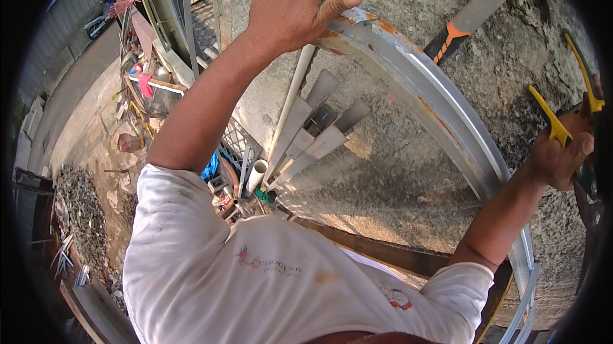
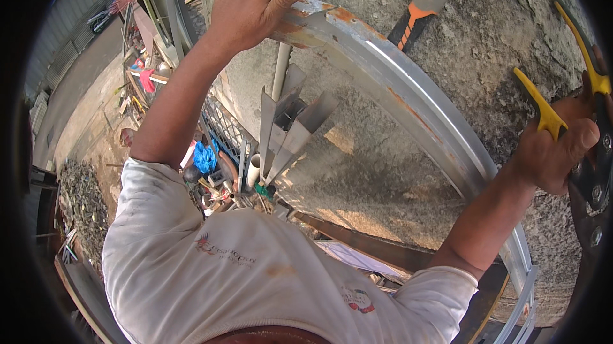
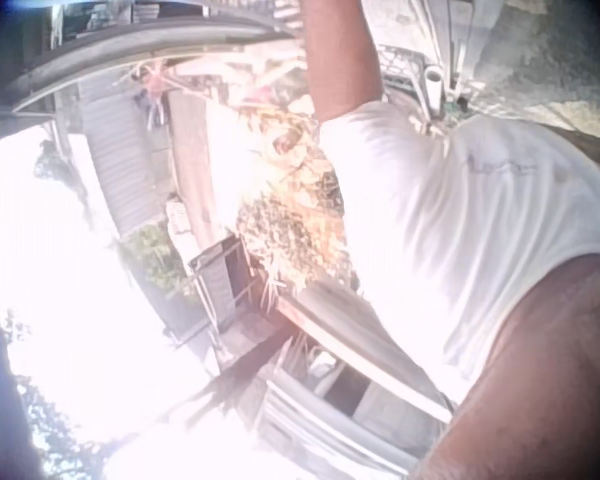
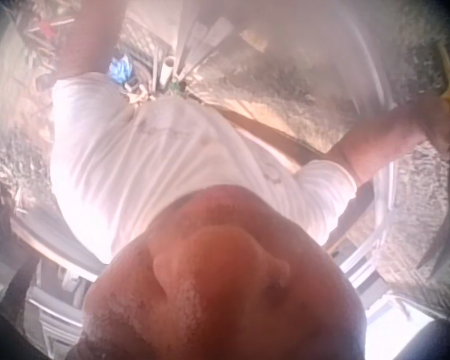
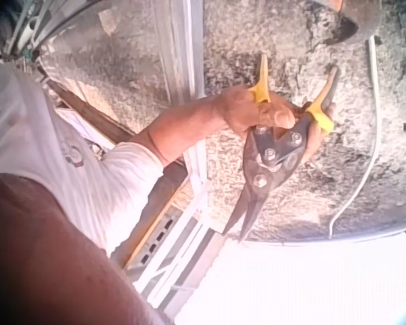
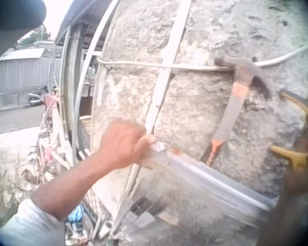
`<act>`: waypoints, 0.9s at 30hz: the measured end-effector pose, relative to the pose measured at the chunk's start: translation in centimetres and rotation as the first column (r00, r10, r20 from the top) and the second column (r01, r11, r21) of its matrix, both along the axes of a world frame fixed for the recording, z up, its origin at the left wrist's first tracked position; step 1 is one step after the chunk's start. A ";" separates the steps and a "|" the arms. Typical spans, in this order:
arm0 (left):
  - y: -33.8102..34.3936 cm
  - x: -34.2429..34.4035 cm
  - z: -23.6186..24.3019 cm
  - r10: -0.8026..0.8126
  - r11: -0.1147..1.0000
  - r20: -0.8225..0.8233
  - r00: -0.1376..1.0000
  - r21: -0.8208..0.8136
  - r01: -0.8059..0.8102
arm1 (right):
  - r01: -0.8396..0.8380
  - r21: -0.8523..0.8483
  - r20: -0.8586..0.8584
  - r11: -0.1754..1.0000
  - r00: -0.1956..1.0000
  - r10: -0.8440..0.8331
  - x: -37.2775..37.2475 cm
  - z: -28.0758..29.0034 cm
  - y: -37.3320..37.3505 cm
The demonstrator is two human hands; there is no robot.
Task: The person uses tin snips to cut a curved metal frame attached to a concrete wall. They then switch to an angle grinder to cut a straight metal bar before returning to the snips to continue cutting the curved frame.
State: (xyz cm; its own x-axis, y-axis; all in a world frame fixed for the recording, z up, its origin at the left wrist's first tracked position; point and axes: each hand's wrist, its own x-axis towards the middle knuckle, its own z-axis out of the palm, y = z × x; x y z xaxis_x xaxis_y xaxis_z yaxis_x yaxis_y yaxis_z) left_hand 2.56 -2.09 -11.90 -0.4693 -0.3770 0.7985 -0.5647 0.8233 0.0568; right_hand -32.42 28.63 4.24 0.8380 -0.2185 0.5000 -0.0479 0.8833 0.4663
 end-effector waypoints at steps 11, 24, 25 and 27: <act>-1.4 -3.1 -1.1 -0.166 0.891 -0.479 0.862 -0.447 -0.077 | 0.009 0.029 0.017 1.000 1.000 -0.009 0.3 0.3 0.8; -0.9 -1.4 -1.1 -0.097 0.994 -0.257 0.961 0.028 0.108 | -0.052 0.042 0.013 0.998 0.999 0.052 -1.0 0.2 0.0; 1.9 -0.8 -1.3 -0.053 0.996 -0.272 0.961 0.052 0.070 | -0.024 0.050 -0.009 0.998 1.000 0.024 -1.0 0.3 0.3; 4.1 -0.5 -1.5 -0.040 0.998 -0.319 0.947 0.039 0.056 | 0.022 0.079 -0.079 0.997 0.997 -0.016 -0.9 0.8 0.7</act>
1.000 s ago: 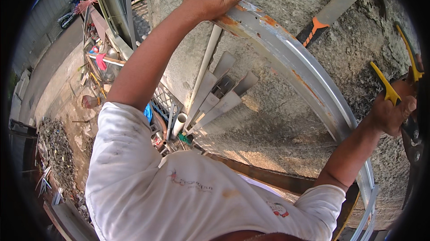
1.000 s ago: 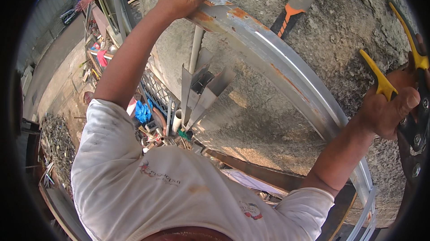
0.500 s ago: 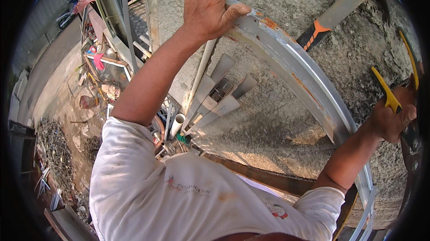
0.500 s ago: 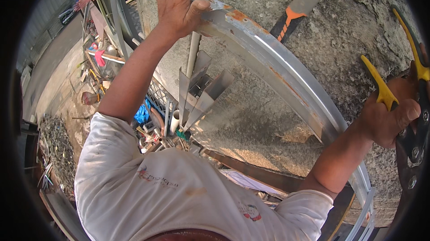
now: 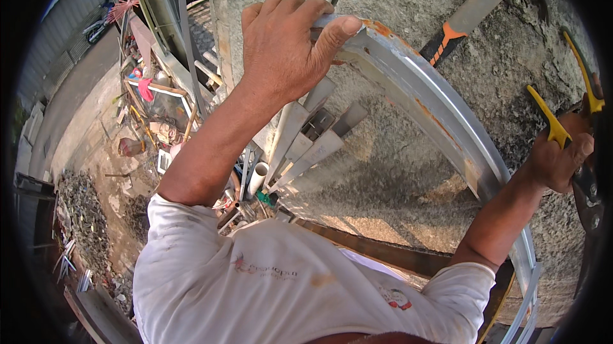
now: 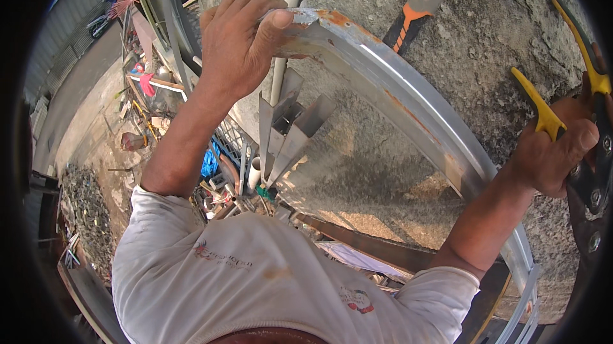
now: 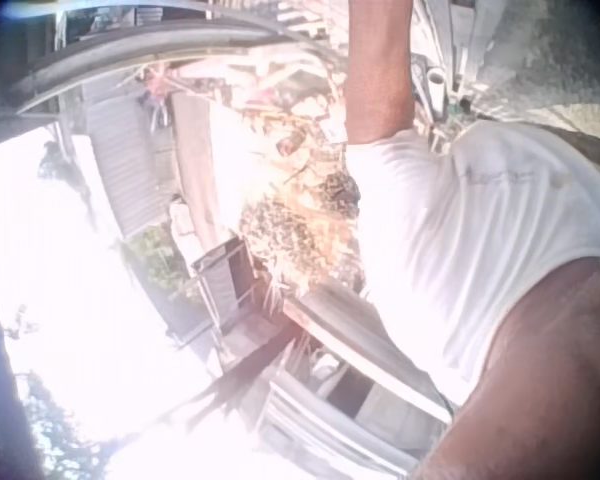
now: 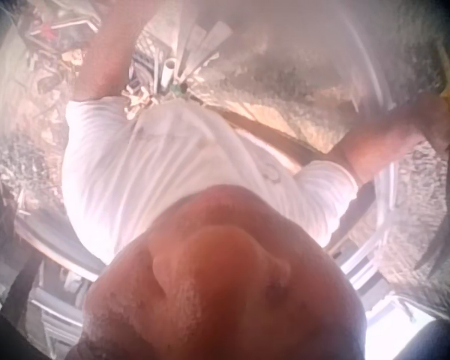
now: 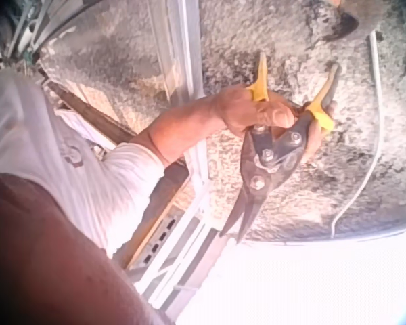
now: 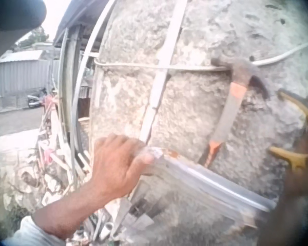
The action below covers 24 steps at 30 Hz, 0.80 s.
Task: The person uses tin snips to cut a curved metal frame attached to a concrete wall. They then switch to an angle grinder to cut a straight metal bar before returning to the snips to continue cutting the curved frame.
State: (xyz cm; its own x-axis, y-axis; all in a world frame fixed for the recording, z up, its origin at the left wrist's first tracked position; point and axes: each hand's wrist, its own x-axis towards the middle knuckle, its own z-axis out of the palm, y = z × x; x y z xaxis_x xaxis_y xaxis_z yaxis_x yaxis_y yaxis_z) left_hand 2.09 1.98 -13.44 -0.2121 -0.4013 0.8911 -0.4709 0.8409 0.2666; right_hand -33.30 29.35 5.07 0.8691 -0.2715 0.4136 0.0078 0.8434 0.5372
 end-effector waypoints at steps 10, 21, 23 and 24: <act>-9.9 -4.9 -0.7 -0.322 0.887 -0.359 0.876 -0.438 0.146 | 0.036 -0.056 0.053 0.998 0.998 -0.033 1.6 -0.2 -0.2; 0.1 -0.1 0.2 0.059 0.998 0.008 0.998 -0.014 -0.059 | -0.033 -0.038 0.178 0.999 0.983 0.039 -0.3 -0.6 0.4; 1.5 0.4 0.2 0.054 0.998 -0.012 0.998 -0.039 -0.054 | -0.091 -0.002 0.166 0.996 0.982 0.090 -0.1 0.4 0.4; 1.3 0.2 0.1 0.048 0.997 -0.060 0.997 -0.059 -0.051 | -0.101 0.013 0.168 0.995 0.981 0.097 0.0 0.8 0.5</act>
